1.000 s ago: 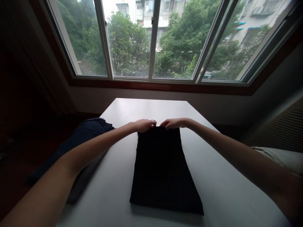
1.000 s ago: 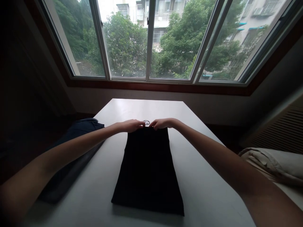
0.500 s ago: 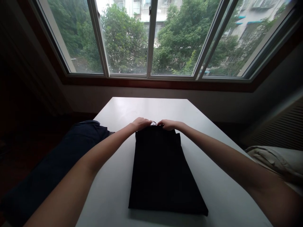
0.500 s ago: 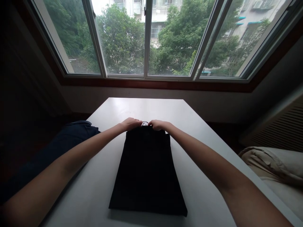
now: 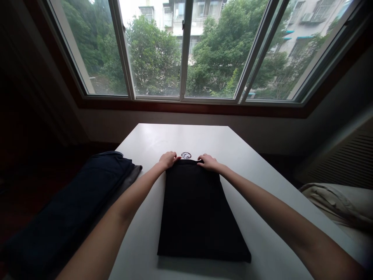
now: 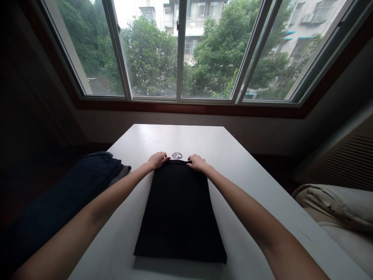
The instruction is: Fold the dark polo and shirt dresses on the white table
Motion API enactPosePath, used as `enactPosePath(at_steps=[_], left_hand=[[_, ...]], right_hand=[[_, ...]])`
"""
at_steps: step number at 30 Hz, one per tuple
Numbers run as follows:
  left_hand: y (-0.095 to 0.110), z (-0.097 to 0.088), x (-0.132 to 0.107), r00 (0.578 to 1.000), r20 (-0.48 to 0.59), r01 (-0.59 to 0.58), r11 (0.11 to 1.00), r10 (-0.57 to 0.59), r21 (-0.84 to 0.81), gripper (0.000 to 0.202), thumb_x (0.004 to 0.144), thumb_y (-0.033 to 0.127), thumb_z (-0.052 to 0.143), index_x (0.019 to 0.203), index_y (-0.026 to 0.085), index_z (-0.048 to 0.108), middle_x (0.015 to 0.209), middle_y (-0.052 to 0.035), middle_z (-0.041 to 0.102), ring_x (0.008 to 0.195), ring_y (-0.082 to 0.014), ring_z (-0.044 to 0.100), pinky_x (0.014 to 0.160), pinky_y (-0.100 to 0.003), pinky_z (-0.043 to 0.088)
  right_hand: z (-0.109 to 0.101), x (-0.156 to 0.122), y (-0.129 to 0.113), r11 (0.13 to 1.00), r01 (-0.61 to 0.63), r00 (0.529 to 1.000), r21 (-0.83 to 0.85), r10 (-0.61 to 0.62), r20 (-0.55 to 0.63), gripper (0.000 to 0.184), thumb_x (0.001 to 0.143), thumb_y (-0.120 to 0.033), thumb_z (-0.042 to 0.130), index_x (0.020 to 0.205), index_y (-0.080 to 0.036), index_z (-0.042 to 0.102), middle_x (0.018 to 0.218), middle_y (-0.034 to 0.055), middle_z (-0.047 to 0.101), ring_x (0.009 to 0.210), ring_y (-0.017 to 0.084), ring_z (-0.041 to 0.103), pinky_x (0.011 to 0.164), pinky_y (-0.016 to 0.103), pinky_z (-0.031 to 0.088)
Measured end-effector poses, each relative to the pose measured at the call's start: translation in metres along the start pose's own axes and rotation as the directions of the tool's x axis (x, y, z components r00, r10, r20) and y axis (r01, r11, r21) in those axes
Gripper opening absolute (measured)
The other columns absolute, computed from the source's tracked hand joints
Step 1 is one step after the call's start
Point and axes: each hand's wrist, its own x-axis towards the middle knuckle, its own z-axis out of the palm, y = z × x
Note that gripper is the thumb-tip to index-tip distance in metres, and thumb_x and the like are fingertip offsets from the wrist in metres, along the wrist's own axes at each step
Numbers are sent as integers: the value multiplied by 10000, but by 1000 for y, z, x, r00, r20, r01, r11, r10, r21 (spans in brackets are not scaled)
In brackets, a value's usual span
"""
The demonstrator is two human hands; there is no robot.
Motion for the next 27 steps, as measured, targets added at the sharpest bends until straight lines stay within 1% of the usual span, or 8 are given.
enactPosePath(at_steps=[4, 8, 12, 15, 19, 23, 25, 27], left_hand=[[-12, -9, -4, 992, 119, 59, 983, -38, -174, 464, 851, 579, 565, 1038, 162, 645, 1055, -86, 679, 954, -215, 626, 781, -264, 494], [-15, -14, -9, 978, 199, 123, 951, -68, -285, 475, 774, 551, 657, 1035, 154, 637, 1003, -76, 684, 887, -210, 635, 696, -244, 500], [-9, -18, -12, 976, 195, 159, 927, -96, -339, 414, 787, 464, 678, 1030, 142, 586, 1031, -86, 656, 882, -193, 619, 682, -236, 491], [-1, -28, -13, 978, 191, 154, 914, -87, -375, 363, 815, 413, 667, 1032, 147, 549, 970, -69, 648, 796, -166, 606, 627, -227, 479], [12, -62, -5, 991, 112, 107, 912, -68, -396, 352, 837, 400, 654, 1054, 159, 516, 979, -60, 619, 789, -156, 575, 632, -231, 460], [35, -115, 18, 991, -132, -22, 925, -30, -379, 349, 825, 372, 670, 1057, 171, 505, 980, -53, 606, 833, -174, 566, 719, -275, 470], [47, -141, 30, 950, -310, -146, 933, 40, -329, 322, 795, 326, 700, 1013, 175, 518, 999, -55, 609, 900, -198, 570, 799, -309, 469], [58, -163, 40, 885, -452, -255, 930, 114, -263, 310, 781, 294, 710, 999, 184, 520, 1033, -59, 611, 964, -221, 567, 867, -340, 452]], right_hand=[[-12, 4, 19, 980, -44, 993, 196, 21, 120, 390, 810, -353, 691, 1142, -153, 643, 1166, 123, 650, 1022, 234, 613, 807, 268, 482], [-18, -2, 30, 924, -109, 976, 366, 29, 216, 406, 762, -430, 730, 1061, -162, 665, 986, 86, 703, 859, 191, 645, 658, 230, 486], [-22, -12, 32, 878, -163, 966, 451, 48, 255, 427, 683, -493, 782, 935, -163, 680, 896, 81, 694, 828, 191, 635, 635, 240, 480], [-32, -18, 31, 839, -177, 970, 515, 61, 235, 436, 636, -471, 820, 918, -174, 669, 946, 72, 676, 851, 177, 621, 667, 243, 488], [-68, -23, 27, 832, -96, 995, 547, 67, 74, 472, 615, -456, 835, 934, -163, 645, 859, 52, 634, 751, 145, 577, 607, 234, 464], [-124, -24, 22, 831, 79, 986, 550, 15, -164, 489, 585, -471, 848, 882, -147, 633, 726, 14, 578, 624, 112, 508, 539, 238, 409], [-153, -23, 21, 812, 185, 946, 553, 4, -323, 501, 555, -454, 864, 875, -151, 626, 723, 4, 573, 615, 107, 492, 540, 241, 396], [-177, -22, 25, 798, 285, 884, 530, -6, -467, 515, 541, -433, 871, 898, -156, 622, 748, 5, 583, 635, 110, 496, 562, 247, 402]])
